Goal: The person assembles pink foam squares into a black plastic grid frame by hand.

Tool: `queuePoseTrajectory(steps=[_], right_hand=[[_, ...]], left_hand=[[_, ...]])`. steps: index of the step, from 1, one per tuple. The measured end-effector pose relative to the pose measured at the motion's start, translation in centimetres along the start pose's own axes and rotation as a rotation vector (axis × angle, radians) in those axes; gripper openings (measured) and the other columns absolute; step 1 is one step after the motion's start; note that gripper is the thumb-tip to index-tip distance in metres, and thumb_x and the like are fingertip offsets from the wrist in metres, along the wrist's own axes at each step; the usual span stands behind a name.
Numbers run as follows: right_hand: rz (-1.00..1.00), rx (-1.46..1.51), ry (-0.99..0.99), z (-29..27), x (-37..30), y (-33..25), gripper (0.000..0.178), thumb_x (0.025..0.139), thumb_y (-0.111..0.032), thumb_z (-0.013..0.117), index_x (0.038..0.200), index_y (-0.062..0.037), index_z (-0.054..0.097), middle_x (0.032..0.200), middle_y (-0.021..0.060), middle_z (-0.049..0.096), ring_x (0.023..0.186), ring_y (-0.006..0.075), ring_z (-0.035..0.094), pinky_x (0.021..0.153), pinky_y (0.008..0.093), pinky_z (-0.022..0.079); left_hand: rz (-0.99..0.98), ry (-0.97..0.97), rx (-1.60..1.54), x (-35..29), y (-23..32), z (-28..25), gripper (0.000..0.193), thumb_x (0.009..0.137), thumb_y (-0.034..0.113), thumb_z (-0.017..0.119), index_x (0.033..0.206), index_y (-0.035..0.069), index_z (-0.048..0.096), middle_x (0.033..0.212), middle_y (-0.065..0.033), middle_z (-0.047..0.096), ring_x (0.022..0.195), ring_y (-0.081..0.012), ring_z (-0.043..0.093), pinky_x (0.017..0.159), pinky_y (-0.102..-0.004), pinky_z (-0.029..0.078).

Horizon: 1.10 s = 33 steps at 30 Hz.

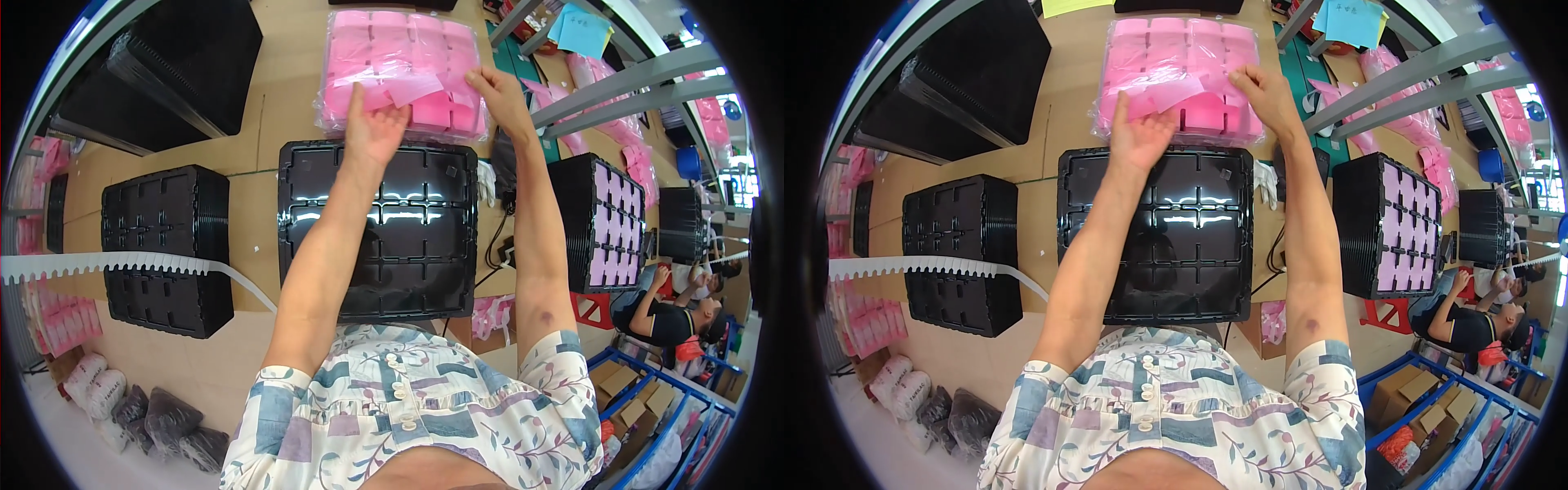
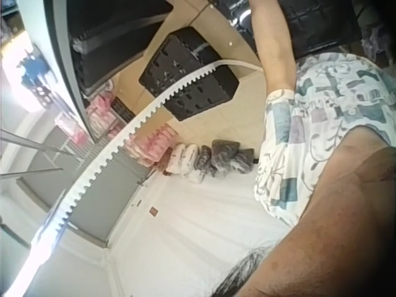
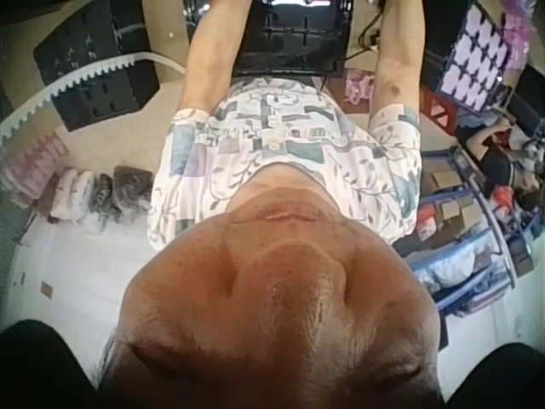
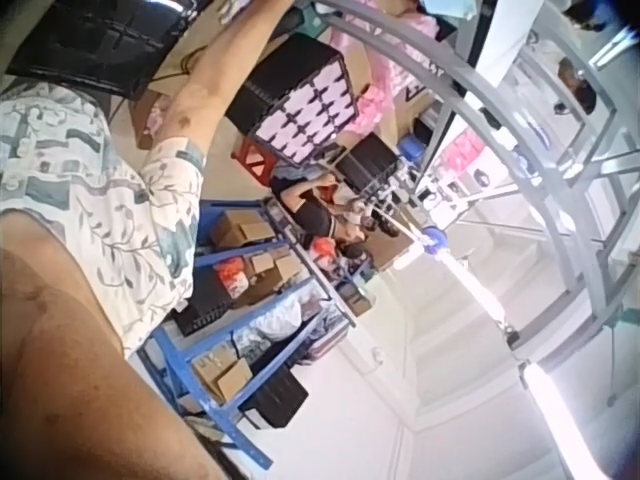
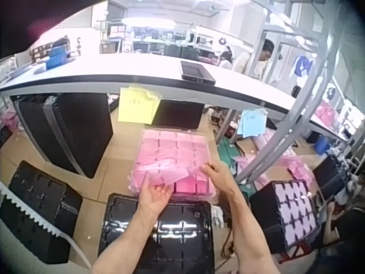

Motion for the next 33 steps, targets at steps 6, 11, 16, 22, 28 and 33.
queuePoseTrajectory(steps=[6,11,16,22,28,33], right_hand=[[-0.281,-0.343,0.410,2.5,-10.8,-6.4,0.031,0.097,-0.030,0.056,0.087,-0.0024,0.066,0.088,0.0069,0.066,0.083,0.0157,0.061,0.067,0.0328,0.046],[0.488,1.182,-0.159,15.1,-19.1,-6.9,0.053,0.098,-0.052,0.047,0.122,-0.0054,0.055,0.112,0.0086,0.065,0.103,0.0256,0.061,0.088,0.0408,0.049],[0.384,1.745,0.521,11.8,-18.4,-2.9,0.053,0.098,-0.051,0.048,0.130,-0.0096,0.052,0.124,0.0072,0.061,0.119,0.0241,0.055,0.101,0.0482,0.045],[0.582,1.083,0.486,7.4,-23.5,0.7,0.020,0.093,-0.013,0.064,0.109,-0.0011,0.064,0.100,0.0055,0.068,0.089,0.0132,0.064,0.081,0.0262,0.050],[0.772,0.585,0.215,4.8,-28.8,0.3,0.016,0.090,-0.017,0.069,0.095,-0.0018,0.070,0.075,-0.0018,0.066,0.061,0.0061,0.058,0.051,0.0217,0.044],[0.651,-0.152,0.173,4.6,-30.4,-2.4,0.022,0.087,-0.020,0.068,0.095,-0.0006,0.072,0.070,0.0068,0.068,0.063,0.0119,0.062,0.058,0.0276,0.047]], left_hand=[[0.230,0.032,0.383,-2.3,4.7,-2.3,0.035,0.087,0.012,0.068,0.119,0.008,0.054,0.111,-0.0067,0.060,0.099,-0.0228,0.060,0.083,-0.0398,0.053],[0.140,0.019,0.387,-7.5,5.9,-3.3,0.027,0.089,0.014,0.061,0.114,0.005,0.054,0.105,-0.0082,0.062,0.094,-0.0216,0.061,0.072,-0.0341,0.051],[0.171,0.132,0.541,-10.5,8.2,-6.8,0.020,0.089,0.012,0.061,0.107,0.006,0.058,0.099,-0.0075,0.065,0.089,-0.0206,0.063,0.072,-0.0328,0.051],[0.355,0.120,1.077,-16.3,10.2,-9.4,0.009,0.089,0.012,0.064,0.096,0.007,0.068,0.087,-0.0005,0.067,0.075,-0.0088,0.060,0.062,-0.0255,0.045],[0.323,0.250,1.660,-22.8,11.4,-11.7,0.015,0.088,0.010,0.064,0.096,-0.003,0.064,0.069,0.0035,0.058,0.061,-0.0066,0.046,0.058,-0.0235,0.038],[0.448,0.345,2.074,-26.5,10.5,-11.8,0.031,0.088,0.013,0.066,0.114,0.001,0.054,0.069,-0.0056,0.063,0.061,-0.0122,0.056,0.060,-0.0270,0.045]])
Point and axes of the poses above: each hand's wrist, its own x-axis towards the middle knuckle, its own z-axis out of the palm, y = z × x, the point moved 5 cm from there along x, towards the middle knuckle
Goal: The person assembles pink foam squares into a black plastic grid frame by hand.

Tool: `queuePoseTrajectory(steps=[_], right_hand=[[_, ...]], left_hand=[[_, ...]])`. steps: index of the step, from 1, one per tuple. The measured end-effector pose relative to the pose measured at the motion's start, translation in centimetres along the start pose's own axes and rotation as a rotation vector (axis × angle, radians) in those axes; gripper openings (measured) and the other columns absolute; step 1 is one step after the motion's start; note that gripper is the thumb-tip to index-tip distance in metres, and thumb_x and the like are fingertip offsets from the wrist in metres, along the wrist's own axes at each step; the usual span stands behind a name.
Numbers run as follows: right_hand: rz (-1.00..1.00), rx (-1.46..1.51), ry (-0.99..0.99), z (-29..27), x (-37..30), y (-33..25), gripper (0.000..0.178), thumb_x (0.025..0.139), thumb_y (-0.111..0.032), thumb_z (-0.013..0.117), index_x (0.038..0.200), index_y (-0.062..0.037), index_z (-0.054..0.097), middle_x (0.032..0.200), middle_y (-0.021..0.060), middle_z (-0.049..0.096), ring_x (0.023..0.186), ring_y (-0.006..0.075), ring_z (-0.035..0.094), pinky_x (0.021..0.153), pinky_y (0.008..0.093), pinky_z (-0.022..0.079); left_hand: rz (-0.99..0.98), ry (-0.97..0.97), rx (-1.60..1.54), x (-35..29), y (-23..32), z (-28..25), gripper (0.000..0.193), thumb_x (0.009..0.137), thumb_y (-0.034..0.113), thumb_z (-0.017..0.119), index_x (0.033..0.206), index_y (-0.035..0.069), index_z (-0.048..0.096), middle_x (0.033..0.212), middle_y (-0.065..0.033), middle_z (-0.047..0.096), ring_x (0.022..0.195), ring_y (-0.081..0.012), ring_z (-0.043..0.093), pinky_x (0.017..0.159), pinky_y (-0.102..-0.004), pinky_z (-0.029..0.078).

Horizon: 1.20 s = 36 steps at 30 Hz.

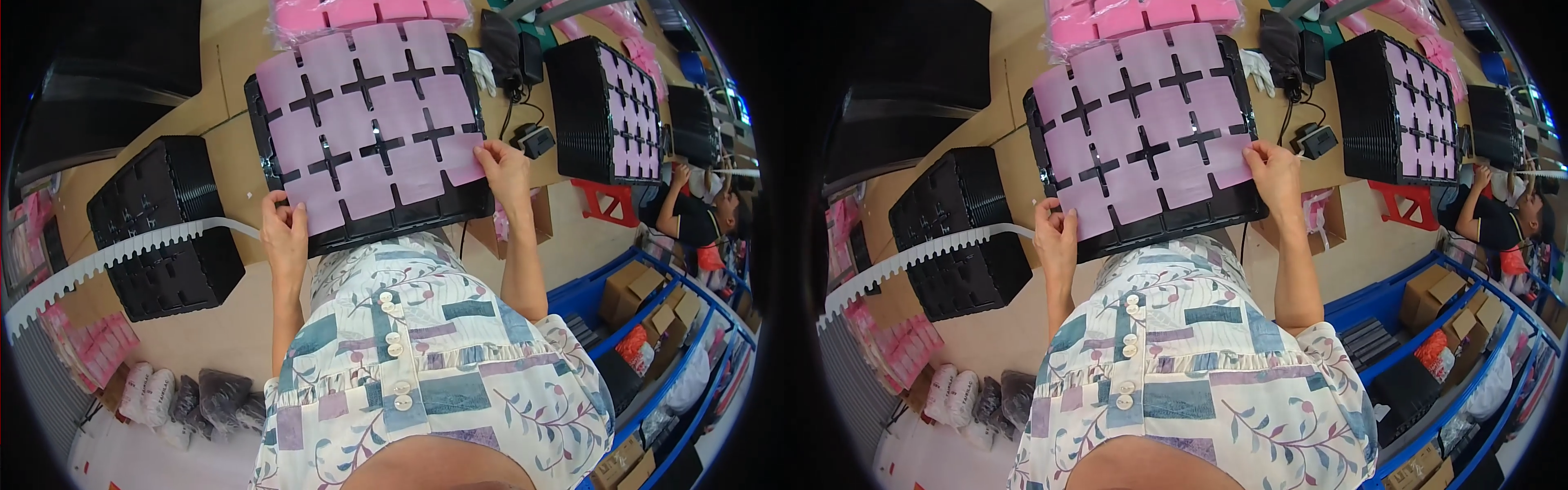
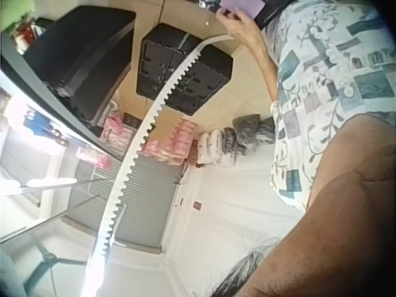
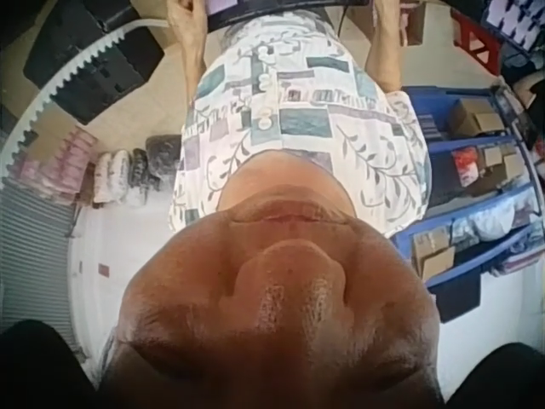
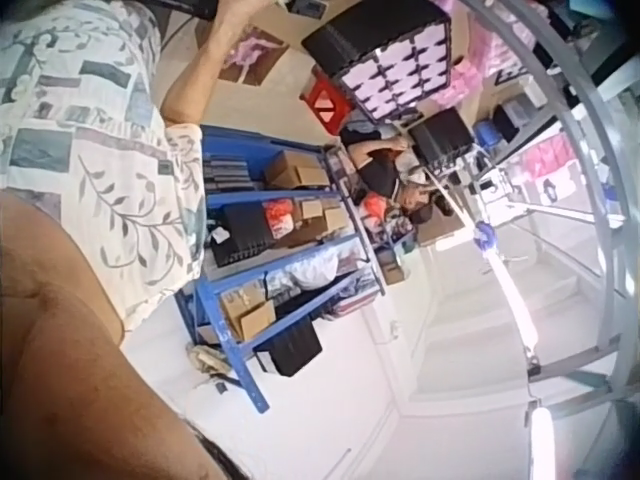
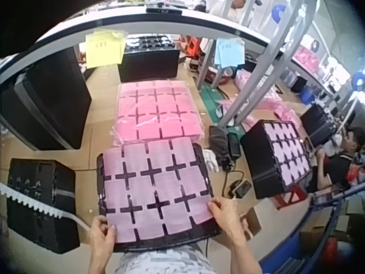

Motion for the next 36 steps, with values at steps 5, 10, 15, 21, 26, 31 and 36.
queuePoseTrajectory(steps=[5,10,15,21,26,31,36], right_hand=[[0.034,-0.226,-0.016,-0.4,-1.9,-1.5,0.024,0.083,-0.023,0.068,0.095,-0.0021,0.070,0.075,0.0121,0.070,0.069,0.0304,0.067,0.065,0.0399,0.050],[0.016,-0.306,0.010,-0.2,-2.9,-0.8,0.030,0.082,-0.022,0.068,0.107,-0.0057,0.065,0.077,0.0103,0.070,0.073,0.0324,0.068,0.067,0.0420,0.050],[-0.008,-0.459,0.005,-0.1,-3.9,-1.8,0.024,0.082,-0.022,0.069,0.097,-0.0053,0.062,0.074,0.0097,0.069,0.072,0.0350,0.067,0.067,0.0449,0.050],[-0.012,-0.492,-0.003,0.7,-4.3,-1.5,0.016,0.083,-0.022,0.068,0.091,-0.0085,0.063,0.073,0.0121,0.068,0.071,0.0361,0.066,0.065,0.0460,0.050],[-0.060,-0.443,-0.007,0.7,-4.2,-1.3,0.013,0.083,-0.022,0.068,0.088,-0.0098,0.066,0.073,0.0108,0.068,0.071,0.0338,0.067,0.064,0.0436,0.050],[-0.011,-0.325,-0.028,0.1,-4.0,-0.5,0.014,0.083,-0.021,0.067,0.089,-0.0087,0.071,0.075,0.0110,0.069,0.070,0.0301,0.067,0.066,0.0391,0.051],[-0.010,-0.323,-0.049,0.2,-4.1,-0.6,0.015,0.083,-0.021,0.067,0.090,-0.0080,0.071,0.075,0.0114,0.069,0.069,0.0300,0.066,0.065,0.0388,0.051]], left_hand=[[0.035,0.033,0.157,-1.0,0.0,0.1,0.034,0.089,0.010,0.064,0.118,0.002,0.051,0.068,-0.0107,0.063,0.061,-0.0205,0.060,0.062,-0.0319,0.048],[0.118,0.033,0.229,-1.3,0.0,0.4,0.035,0.088,0.008,0.065,0.120,0.005,0.052,0.076,-0.0131,0.064,0.062,-0.0232,0.061,0.061,-0.0355,0.049],[0.170,0.026,0.288,-1.4,-0.5,0.4,0.028,0.087,0.007,0.066,0.113,0.005,0.057,0.080,-0.0140,0.064,0.065,-0.0240,0.062,0.062,-0.0362,0.050],[0.270,0.065,0.287,-1.8,-0.5,0.1,0.016,0.086,0.005,0.066,0.101,0.003,0.063,0.082,-0.0150,0.065,0.069,-0.0265,0.063,0.064,-0.0360,0.050],[0.258,0.071,0.261,-2.0,-0.4,0.0,0.014,0.086,0.002,0.062,0.099,0.003,0.063,0.090,-0.0170,0.065,0.077,-0.0341,0.065,0.068,-0.0398,0.051],[0.241,0.057,0.186,-1.9,-0.4,0.3,0.012,0.085,0.001,0.061,0.097,0.003,0.063,0.087,-0.0167,0.064,0.074,-0.0346,0.063,0.067,-0.0403,0.050],[0.242,0.055,0.191,-2.1,-0.5,0.1,0.012,0.085,0.001,0.061,0.097,0.002,0.063,0.086,-0.0166,0.064,0.074,-0.0346,0.063,0.067,-0.0405,0.050]])
Point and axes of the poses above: each hand's wrist, its own x-axis towards the middle knuckle, its own z-axis out of the palm, y = z × x, the point moved 5 cm from there along x, towards the middle knuckle
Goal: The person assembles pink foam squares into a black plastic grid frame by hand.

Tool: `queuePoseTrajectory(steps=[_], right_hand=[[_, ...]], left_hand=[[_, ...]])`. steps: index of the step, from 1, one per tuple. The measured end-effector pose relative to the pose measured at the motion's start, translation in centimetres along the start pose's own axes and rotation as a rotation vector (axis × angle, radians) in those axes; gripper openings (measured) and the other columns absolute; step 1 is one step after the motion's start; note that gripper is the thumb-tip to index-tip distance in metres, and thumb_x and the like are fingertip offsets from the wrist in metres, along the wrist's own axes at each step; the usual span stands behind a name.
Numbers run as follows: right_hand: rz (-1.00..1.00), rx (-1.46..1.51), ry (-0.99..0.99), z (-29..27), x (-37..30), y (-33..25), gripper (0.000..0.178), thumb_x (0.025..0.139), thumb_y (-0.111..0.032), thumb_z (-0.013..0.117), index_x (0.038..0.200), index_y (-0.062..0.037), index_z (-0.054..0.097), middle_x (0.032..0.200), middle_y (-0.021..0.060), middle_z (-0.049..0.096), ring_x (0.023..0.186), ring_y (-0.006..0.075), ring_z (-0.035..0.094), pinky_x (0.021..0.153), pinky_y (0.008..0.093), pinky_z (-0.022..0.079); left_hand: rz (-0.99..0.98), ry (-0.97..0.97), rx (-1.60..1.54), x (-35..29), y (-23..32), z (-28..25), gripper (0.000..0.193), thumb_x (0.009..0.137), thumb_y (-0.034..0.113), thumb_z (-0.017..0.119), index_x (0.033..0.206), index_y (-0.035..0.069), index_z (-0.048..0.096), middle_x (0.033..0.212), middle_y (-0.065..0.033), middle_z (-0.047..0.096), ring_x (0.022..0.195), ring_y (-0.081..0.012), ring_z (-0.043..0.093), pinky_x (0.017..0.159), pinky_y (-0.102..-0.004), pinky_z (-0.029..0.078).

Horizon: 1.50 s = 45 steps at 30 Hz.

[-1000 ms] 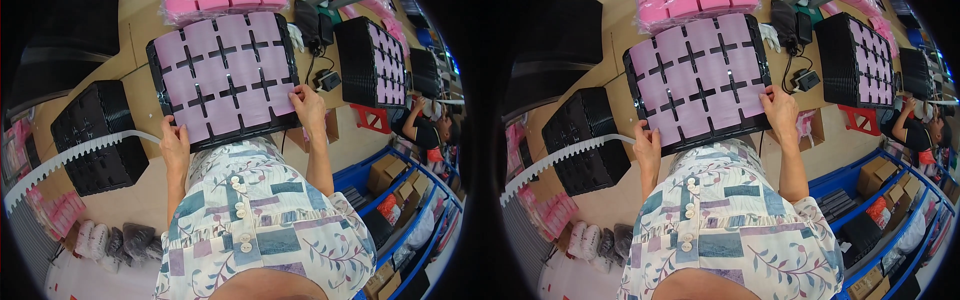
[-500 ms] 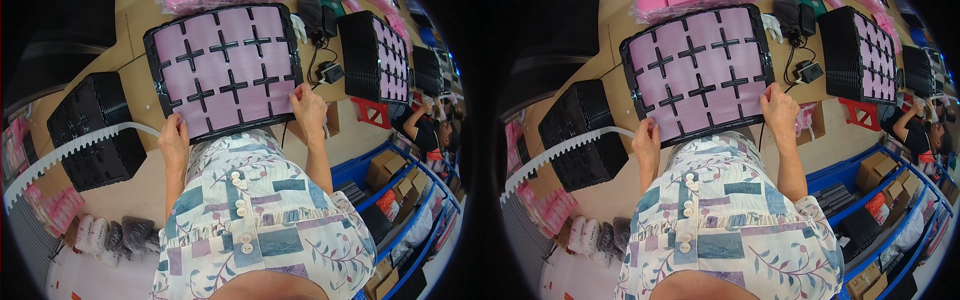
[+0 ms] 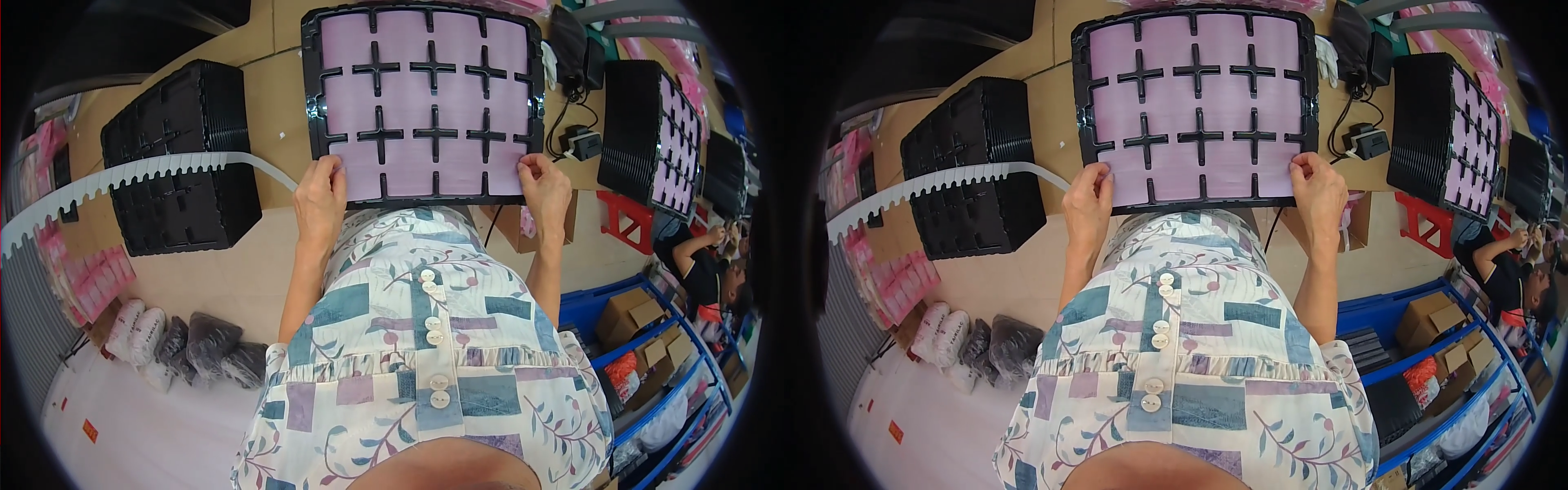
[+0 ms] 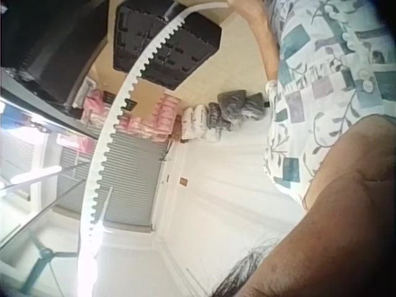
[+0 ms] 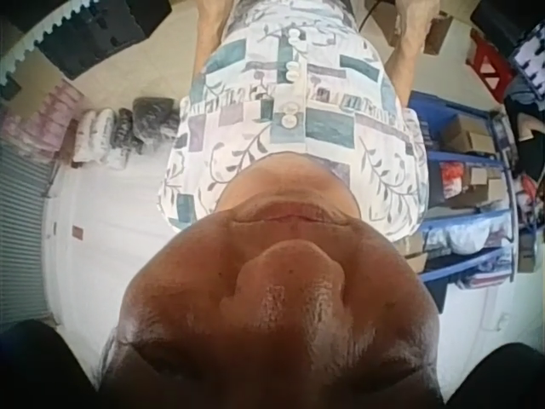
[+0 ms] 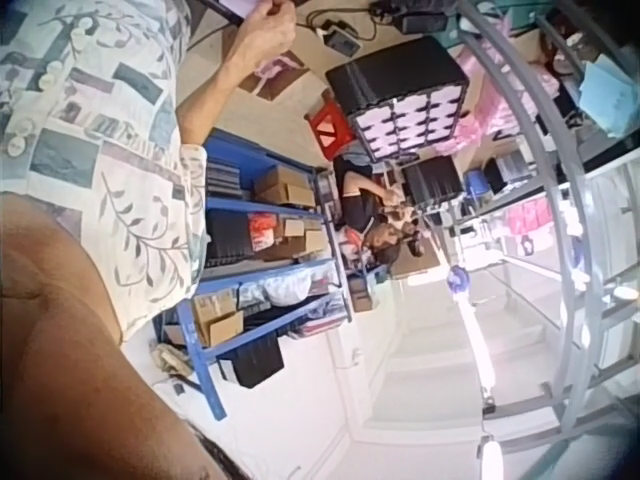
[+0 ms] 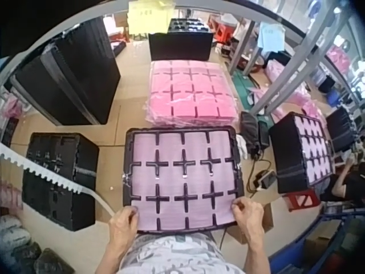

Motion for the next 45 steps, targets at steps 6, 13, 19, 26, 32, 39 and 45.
queuePoseTrajectory(steps=[6,13,19,26,32,39,45], right_hand=[[-0.071,-0.019,0.069,0.4,-0.3,0.1,0.014,0.082,-0.019,0.066,0.088,-0.0074,0.070,0.080,0.0121,0.070,0.071,0.0304,0.067,0.066,0.0404,0.051],[-0.014,0.060,0.076,0.3,-0.4,-0.1,0.012,0.081,-0.017,0.065,0.087,-0.0073,0.070,0.080,0.0113,0.069,0.071,0.0304,0.067,0.066,0.0402,0.051],[-0.110,-0.058,0.173,0.4,-0.4,-0.2,0.009,0.082,-0.016,0.066,0.084,-0.0077,0.068,0.078,0.0107,0.068,0.072,0.0321,0.065,0.065,0.0425,0.050],[-0.227,-0.167,0.333,-0.8,-1.8,-2.4,0.016,0.081,-0.011,0.071,0.093,-0.0070,0.061,0.080,0.0106,0.058,0.074,0.0332,0.062,0.064,0.0435,0.049],[-0.344,-0.026,0.036,0.7,-2.4,-1.4,0.012,0.083,-0.011,0.068,0.090,-0.0051,0.061,0.082,0.0119,0.061,0.076,0.0341,0.062,0.064,0.0426,0.050],[-0.629,-0.088,0.309,-1.5,5.2,-7.1,0.015,0.086,-0.010,0.064,0.100,-0.0047,0.064,0.099,0.0121,0.065,0.092,0.0317,0.062,0.078,0.0409,0.049],[-0.857,-0.294,0.281,1.9,13.2,-6.7,0.037,0.089,-0.021,0.062,0.122,-0.0056,0.057,0.126,0.0078,0.059,0.118,0.0253,0.054,0.104,0.0417,0.036]], left_hand=[[0.029,0.026,0.013,0.1,-0.4,0.1,0.016,0.085,0.002,0.062,0.101,0.004,0.065,0.087,-0.0156,0.064,0.073,-0.0323,0.064,0.066,-0.0392,0.051],[0.036,0.019,0.054,0.2,-0.4,0.2,0.017,0.085,0.003,0.066,0.101,0.001,0.066,0.083,-0.0130,0.064,0.068,-0.0224,0.062,0.065,-0.0324,0.050],[0.076,0.030,0.082,0.4,0.1,0.4,0.015,0.084,0.003,0.066,0.099,0.002,0.066,0.083,-0.0122,0.063,0.070,-0.0254,0.063,0.065,-0.0352,0.051],[0.118,0.057,0.277,-0.3,1.0,0.5,0.021,0.081,0.002,0.067,0.102,0.004,0.065,0.095,-0.0141,0.059,0.080,-0.0326,0.060,0.068,-0.0416,0.050],[0.307,-0.127,0.138,-0.5,2.2,0.5,0.024,0.077,0.001,0.070,0.100,0.002,0.063,0.100,-0.0147,0.059,0.094,-0.0339,0.057,0.080,-0.0414,0.048],[0.585,0.077,0.094,7.4,7.8,0.0,0.031,0.078,0.007,0.071,0.106,-0.002,0.060,0.110,-0.0172,0.059,0.105,-0.0345,0.056,0.091,-0.0428,0.047],[0.619,0.144,0.303,14.0,3.8,3.5,0.051,0.082,0.027,0.072,0.118,-0.006,0.057,0.125,-0.0207,0.056,0.120,-0.0367,0.051,0.101,-0.0424,0.043]])
Point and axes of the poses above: each hand's wrist, its own x-axis towards the middle knuckle, its own z-axis out of the palm, y = z × x, the point moved 5 cm from there along x, towards the middle knuckle
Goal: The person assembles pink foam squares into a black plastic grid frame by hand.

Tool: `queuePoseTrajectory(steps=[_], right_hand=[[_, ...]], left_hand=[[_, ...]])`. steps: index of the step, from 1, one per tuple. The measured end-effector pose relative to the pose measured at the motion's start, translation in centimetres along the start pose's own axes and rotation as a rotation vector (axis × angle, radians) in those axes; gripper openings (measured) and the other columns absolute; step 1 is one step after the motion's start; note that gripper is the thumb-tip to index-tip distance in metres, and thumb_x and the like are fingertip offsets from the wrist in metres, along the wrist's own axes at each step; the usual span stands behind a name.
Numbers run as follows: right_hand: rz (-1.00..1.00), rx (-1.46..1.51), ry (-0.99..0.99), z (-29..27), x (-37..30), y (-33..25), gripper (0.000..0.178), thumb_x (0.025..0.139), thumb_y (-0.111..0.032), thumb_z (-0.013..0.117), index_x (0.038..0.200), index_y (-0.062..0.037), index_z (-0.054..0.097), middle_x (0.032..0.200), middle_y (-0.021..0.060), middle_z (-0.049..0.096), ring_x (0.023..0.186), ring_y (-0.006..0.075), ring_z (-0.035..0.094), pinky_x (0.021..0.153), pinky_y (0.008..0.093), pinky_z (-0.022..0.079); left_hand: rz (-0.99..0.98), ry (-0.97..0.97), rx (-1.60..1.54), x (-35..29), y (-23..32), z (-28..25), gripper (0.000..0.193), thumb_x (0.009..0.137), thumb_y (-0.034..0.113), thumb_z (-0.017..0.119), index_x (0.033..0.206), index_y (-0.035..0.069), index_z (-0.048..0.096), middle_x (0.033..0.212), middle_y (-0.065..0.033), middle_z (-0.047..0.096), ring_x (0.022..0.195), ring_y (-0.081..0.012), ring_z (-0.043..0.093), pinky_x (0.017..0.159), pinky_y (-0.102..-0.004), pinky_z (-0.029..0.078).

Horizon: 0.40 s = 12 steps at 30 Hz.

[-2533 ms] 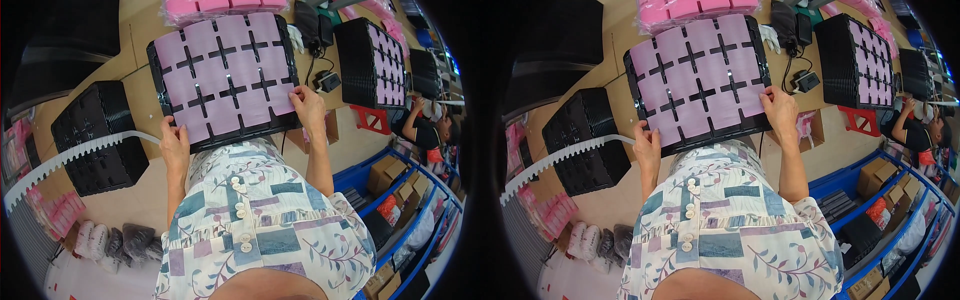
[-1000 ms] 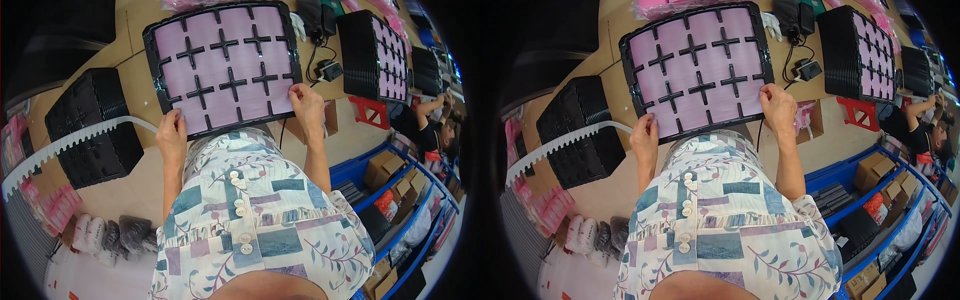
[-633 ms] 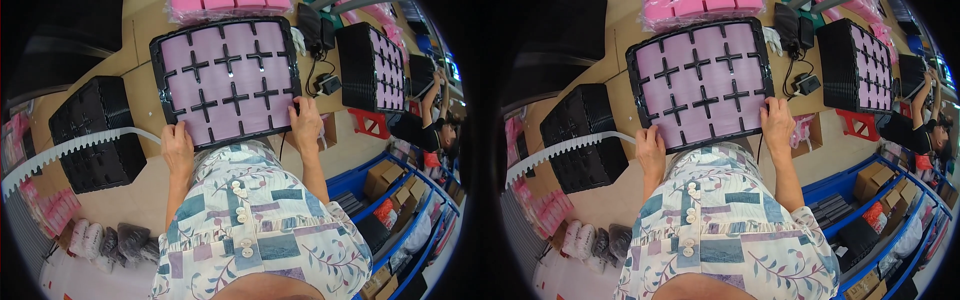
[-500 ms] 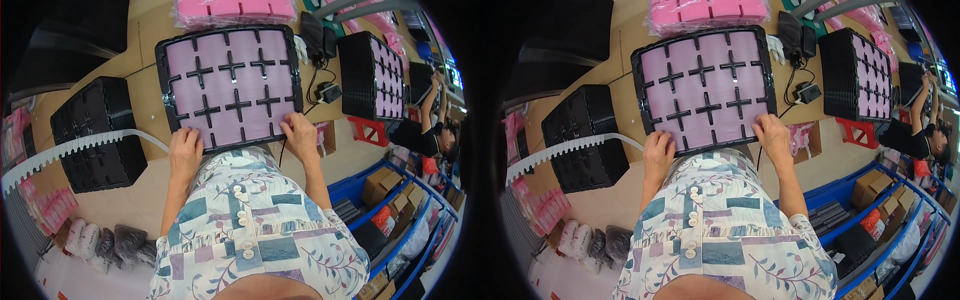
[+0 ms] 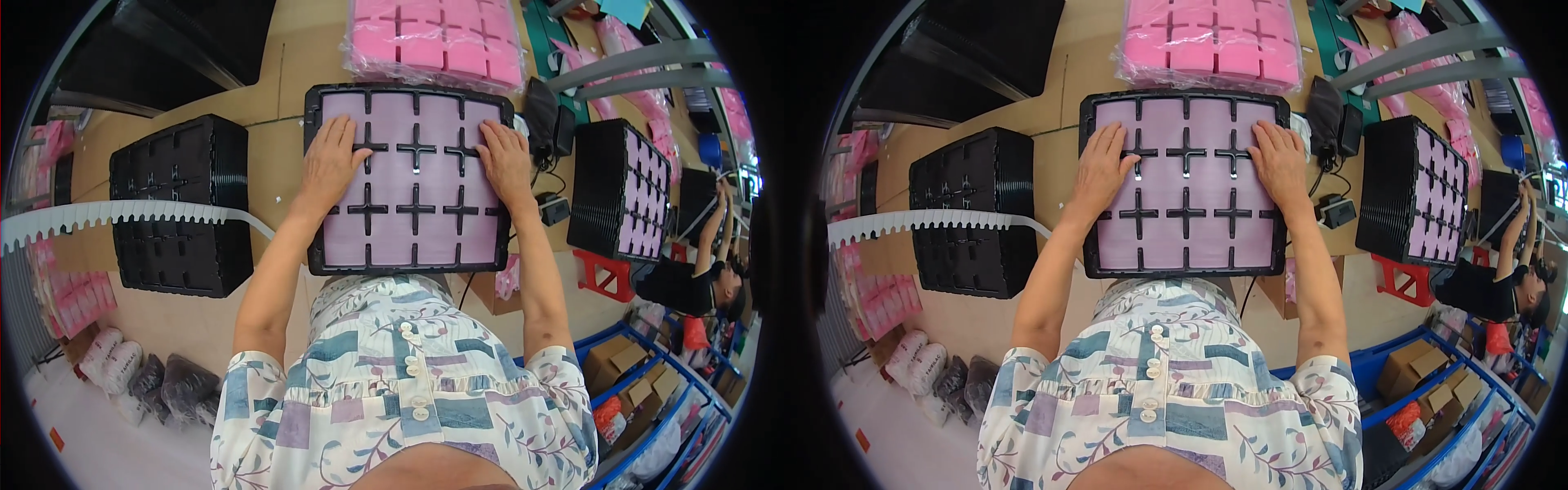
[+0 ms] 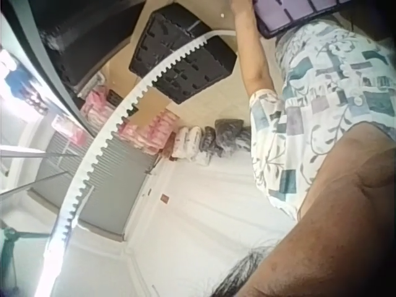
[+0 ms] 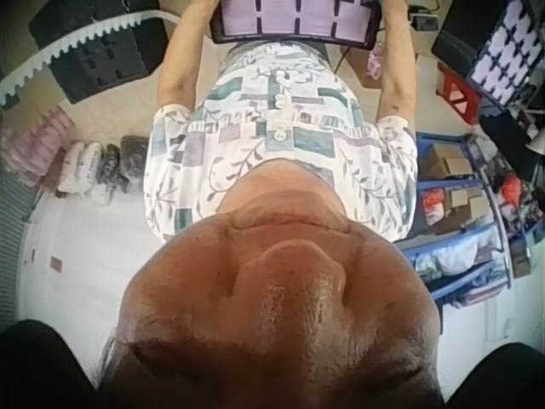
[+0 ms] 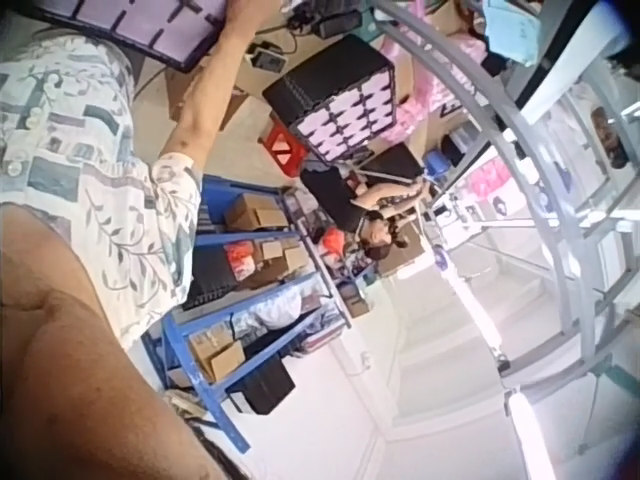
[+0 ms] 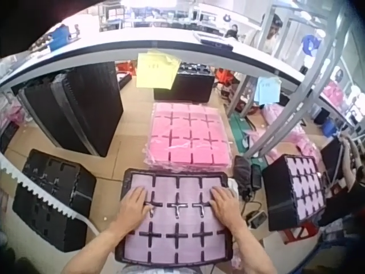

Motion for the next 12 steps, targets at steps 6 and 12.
queuePoseTrajectory(steps=[6,12], right_hand=[[0.029,-0.075,-0.030,0.4,-0.4,0.2,0.055,0.091,-0.040,0.057,0.135,-0.0075,0.052,0.140,0.0065,0.051,0.130,0.0240,0.044,0.109,0.0406,0.027],[0.105,-0.123,-0.181,1.3,-0.5,0.8,0.068,0.093,-0.051,0.050,0.148,-0.0129,0.037,0.151,0.0042,0.039,0.143,0.0255,0.027,0.114,0.0462,0.018]], left_hand=[[-0.036,-0.024,0.044,0.7,0.1,0.3,0.058,0.085,0.037,0.068,0.124,-0.004,0.057,0.131,-0.0211,0.054,0.121,-0.0366,0.049,0.100,-0.0432,0.043],[-0.124,-0.045,0.121,1.3,-0.6,1.6,0.052,0.084,0.030,0.070,0.128,0.005,0.059,0.136,-0.0182,0.052,0.117,-0.0361,0.049,0.097,-0.0440,0.042]])
Point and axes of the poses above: each hand's wrist, its own x-axis towards the middle knuckle, its own z-axis out of the palm, y = z × x, the point moved 5 cm from there along x, towards the middle knuckle
